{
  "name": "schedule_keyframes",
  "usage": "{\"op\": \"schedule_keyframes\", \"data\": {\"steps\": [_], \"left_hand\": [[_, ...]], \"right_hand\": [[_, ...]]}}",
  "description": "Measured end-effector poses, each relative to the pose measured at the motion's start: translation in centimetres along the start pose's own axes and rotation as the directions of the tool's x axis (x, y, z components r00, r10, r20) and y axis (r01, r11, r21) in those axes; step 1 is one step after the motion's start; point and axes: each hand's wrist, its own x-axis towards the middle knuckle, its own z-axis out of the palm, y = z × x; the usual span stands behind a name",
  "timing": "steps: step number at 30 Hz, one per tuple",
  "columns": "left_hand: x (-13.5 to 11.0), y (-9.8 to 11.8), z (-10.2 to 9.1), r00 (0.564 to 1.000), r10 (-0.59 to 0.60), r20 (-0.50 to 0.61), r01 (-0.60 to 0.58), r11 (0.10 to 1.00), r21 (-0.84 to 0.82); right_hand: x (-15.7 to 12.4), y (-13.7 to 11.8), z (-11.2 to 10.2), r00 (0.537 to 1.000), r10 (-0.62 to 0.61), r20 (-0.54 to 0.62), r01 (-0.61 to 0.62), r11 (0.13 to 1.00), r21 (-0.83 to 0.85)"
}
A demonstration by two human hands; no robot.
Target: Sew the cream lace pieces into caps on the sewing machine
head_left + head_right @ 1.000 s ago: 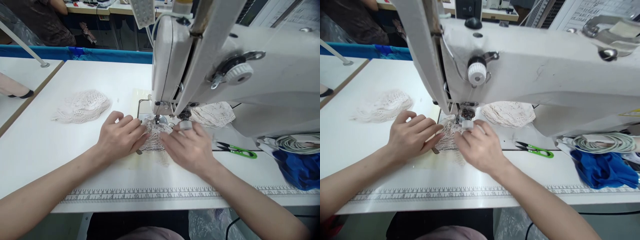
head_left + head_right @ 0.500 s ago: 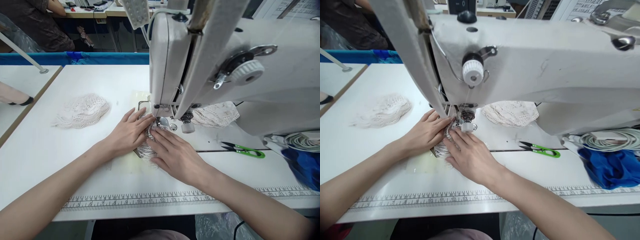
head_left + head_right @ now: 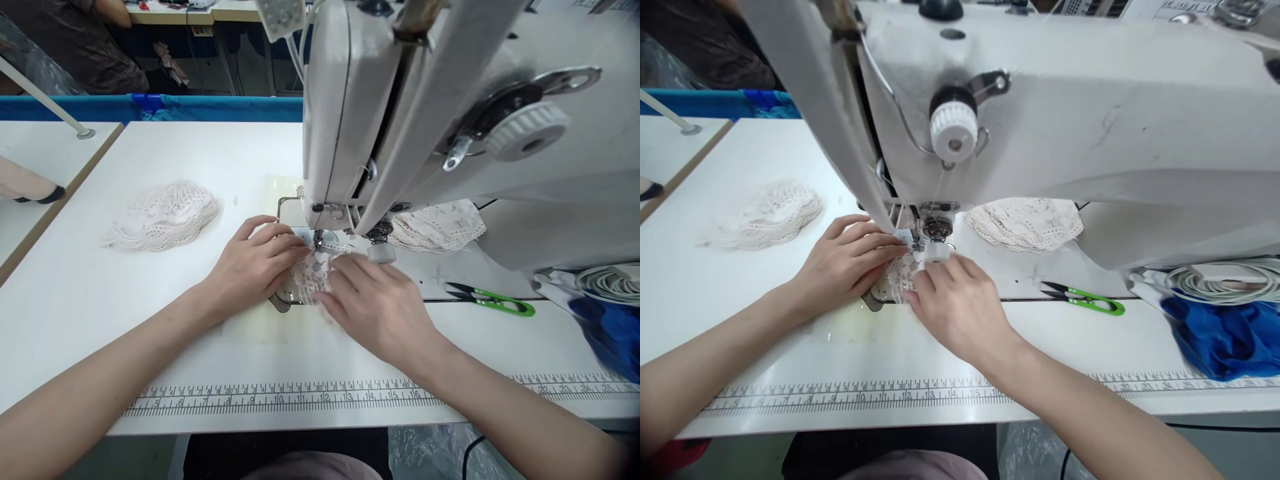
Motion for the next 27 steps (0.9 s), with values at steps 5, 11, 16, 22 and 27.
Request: {"op": "schedule_keyframes", "data": {"steps": [5, 11, 16, 22, 27], "left_hand": [[-0.1, 0.1, 0.2, 1.000, 0.012, -0.020, -0.012, 1.000, -0.021], [0.1, 0.4, 0.3, 0.994, 0.093, -0.049, -0.091, 0.995, 0.033], [0.2, 1.1, -0.1, 0.988, 0.149, -0.041, -0.147, 0.988, 0.051], [-0.1, 1.2, -0.4, 0.989, 0.148, 0.013, -0.149, 0.987, 0.059], [-0.1, 1.6, -0.3, 0.993, 0.115, 0.020, -0.116, 0.988, 0.102]], "right_hand": [[-0.1, 0.0, -0.1, 0.999, -0.018, 0.027, 0.017, 0.999, 0.028], [0.2, 0.6, 0.8, 0.990, 0.083, 0.110, -0.090, 0.994, 0.058], [0.4, 1.6, 1.6, 0.986, 0.115, 0.119, -0.120, 0.992, 0.035], [0.5, 1.9, 2.0, 0.981, 0.121, 0.154, -0.126, 0.992, 0.025], [0.6, 2.2, 2.2, 0.981, 0.119, 0.152, -0.126, 0.991, 0.038]]}}
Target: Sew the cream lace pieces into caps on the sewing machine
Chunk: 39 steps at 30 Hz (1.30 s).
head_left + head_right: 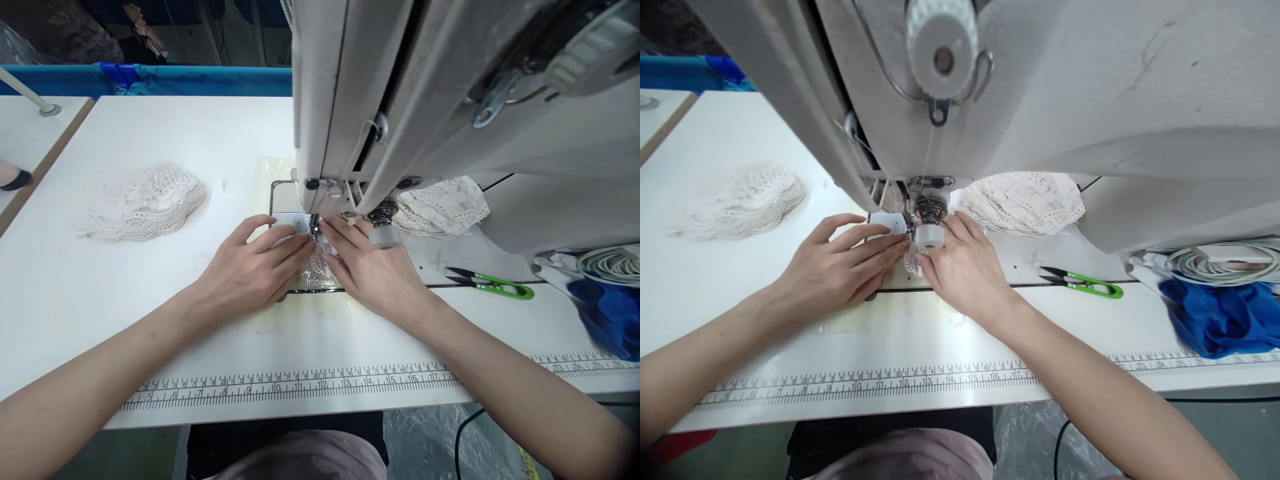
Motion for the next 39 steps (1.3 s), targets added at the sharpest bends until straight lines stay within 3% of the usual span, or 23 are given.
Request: {"op": "schedule_keyframes", "data": {"steps": [21, 39], "left_hand": [[0.2, 1.1, -0.4, 1.000, -0.011, 0.002, 0.010, 0.994, 0.105], [0.1, 1.1, -0.2, 1.000, -0.024, -0.007, 0.024, 0.998, 0.056]], "right_hand": [[0.2, 0.2, 0.0, 1.000, 0.003, -0.019, -0.004, 1.000, -0.006], [0.1, 0.3, 0.2, 1.000, 0.002, -0.019, -0.002, 1.000, 0.014]]}}
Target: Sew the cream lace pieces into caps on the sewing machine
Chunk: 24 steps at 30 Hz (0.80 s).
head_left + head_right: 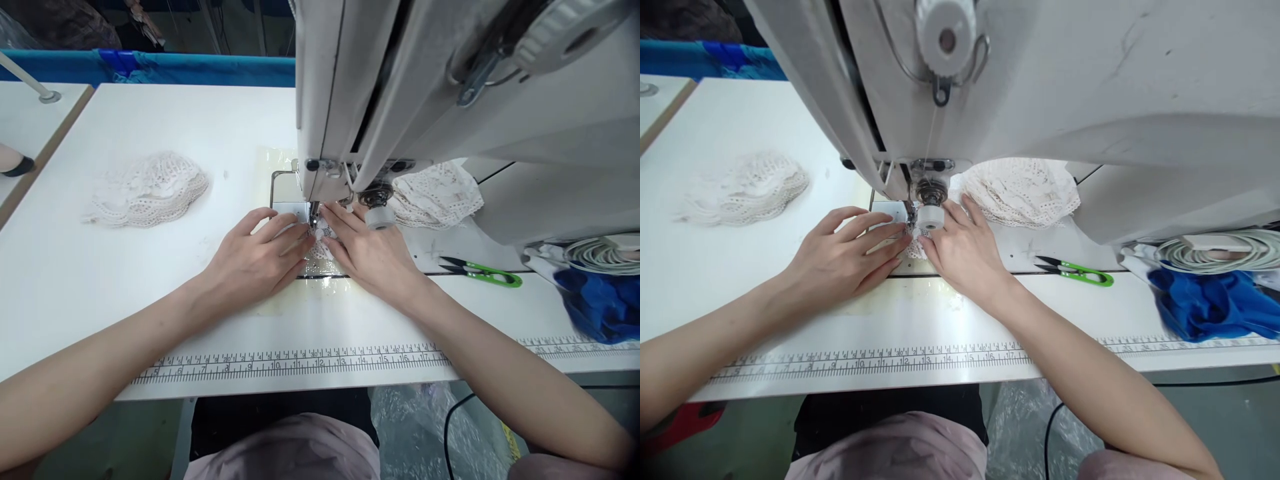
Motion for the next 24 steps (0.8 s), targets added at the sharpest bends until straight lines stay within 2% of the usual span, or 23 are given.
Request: {"op": "schedule_keyframes", "data": {"steps": [6, 12, 15, 24], "left_hand": [[0.1, 0.0, 0.2, 0.999, -0.018, -0.030, 0.018, 1.000, 0.003], [-0.3, -0.1, 0.1, 0.998, 0.025, -0.063, -0.027, 0.999, -0.029], [-0.4, -0.1, -0.1, 0.994, 0.069, -0.079, -0.070, 0.997, -0.016], [-0.4, 0.0, -0.4, 0.991, 0.107, -0.076, -0.107, 0.994, -0.001]], "right_hand": [[-0.4, 0.0, -0.6, 0.996, -0.041, -0.075, 0.045, 0.998, 0.053], [-1.0, 0.3, -1.1, 0.960, -0.208, -0.185, 0.233, 0.965, 0.122], [-1.1, 0.4, -1.1, 0.953, -0.251, -0.169, 0.274, 0.952, 0.133], [-1.0, 0.1, -1.9, 0.958, -0.268, -0.101, 0.273, 0.961, 0.036]]}}
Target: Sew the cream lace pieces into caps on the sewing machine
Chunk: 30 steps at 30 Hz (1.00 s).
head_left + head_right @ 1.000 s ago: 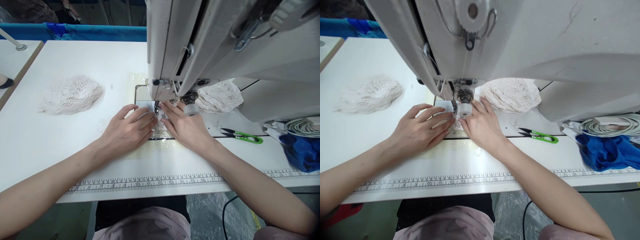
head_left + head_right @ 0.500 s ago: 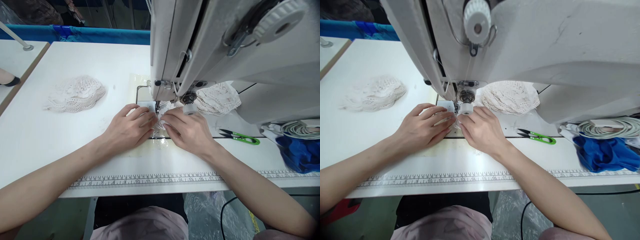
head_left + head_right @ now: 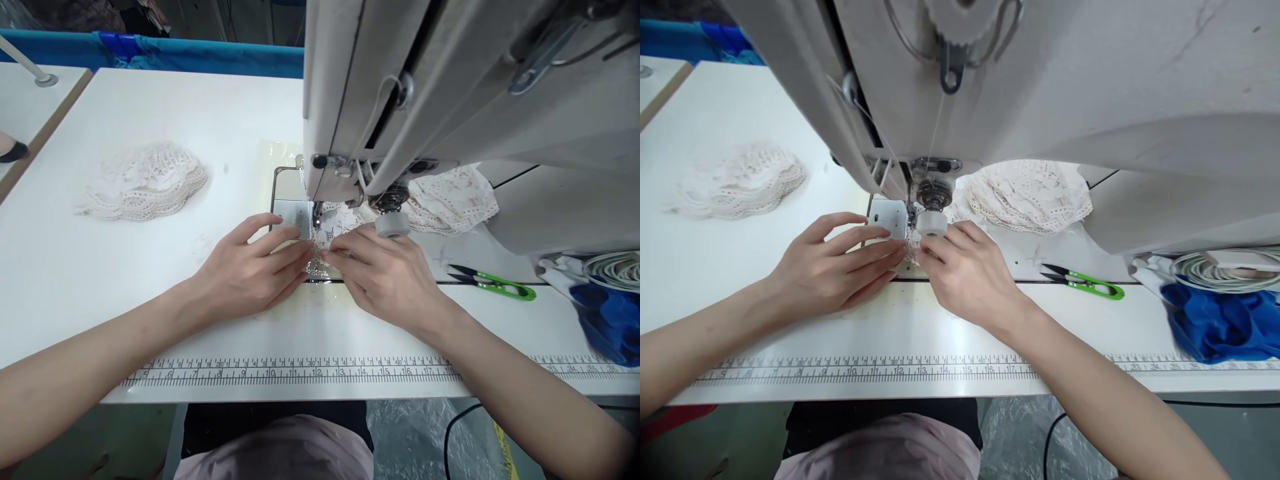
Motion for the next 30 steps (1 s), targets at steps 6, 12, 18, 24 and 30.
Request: {"op": "schedule_keyframes", "data": {"steps": [6, 12, 18, 24, 30], "left_hand": [[-0.2, 0.0, 0.1, 1.000, -0.021, 0.001, 0.021, 0.999, -0.024], [-0.1, 0.0, 0.2, 0.999, -0.048, 0.021, 0.048, 0.999, -0.025], [0.0, -0.3, 0.6, 0.996, -0.085, 0.017, 0.086, 0.996, -0.034], [0.1, -0.3, 0.6, 0.994, -0.107, 0.028, 0.107, 0.994, 0.008], [0.2, -0.1, 0.1, 0.992, -0.116, 0.040, 0.115, 0.993, 0.031]], "right_hand": [[-0.1, 0.0, 0.2, 1.000, 0.009, 0.023, -0.009, 1.000, 0.000], [-0.1, -0.1, 0.4, 0.999, 0.020, 0.028, -0.019, 0.999, -0.031], [0.0, -0.1, 0.8, 0.999, 0.035, 0.012, -0.034, 0.995, -0.096], [-0.1, 0.0, 1.0, 1.000, 0.030, 0.006, -0.029, 0.991, -0.133], [-0.1, 0.1, 0.9, 0.999, 0.004, -0.033, -0.008, 0.993, -0.119]]}}
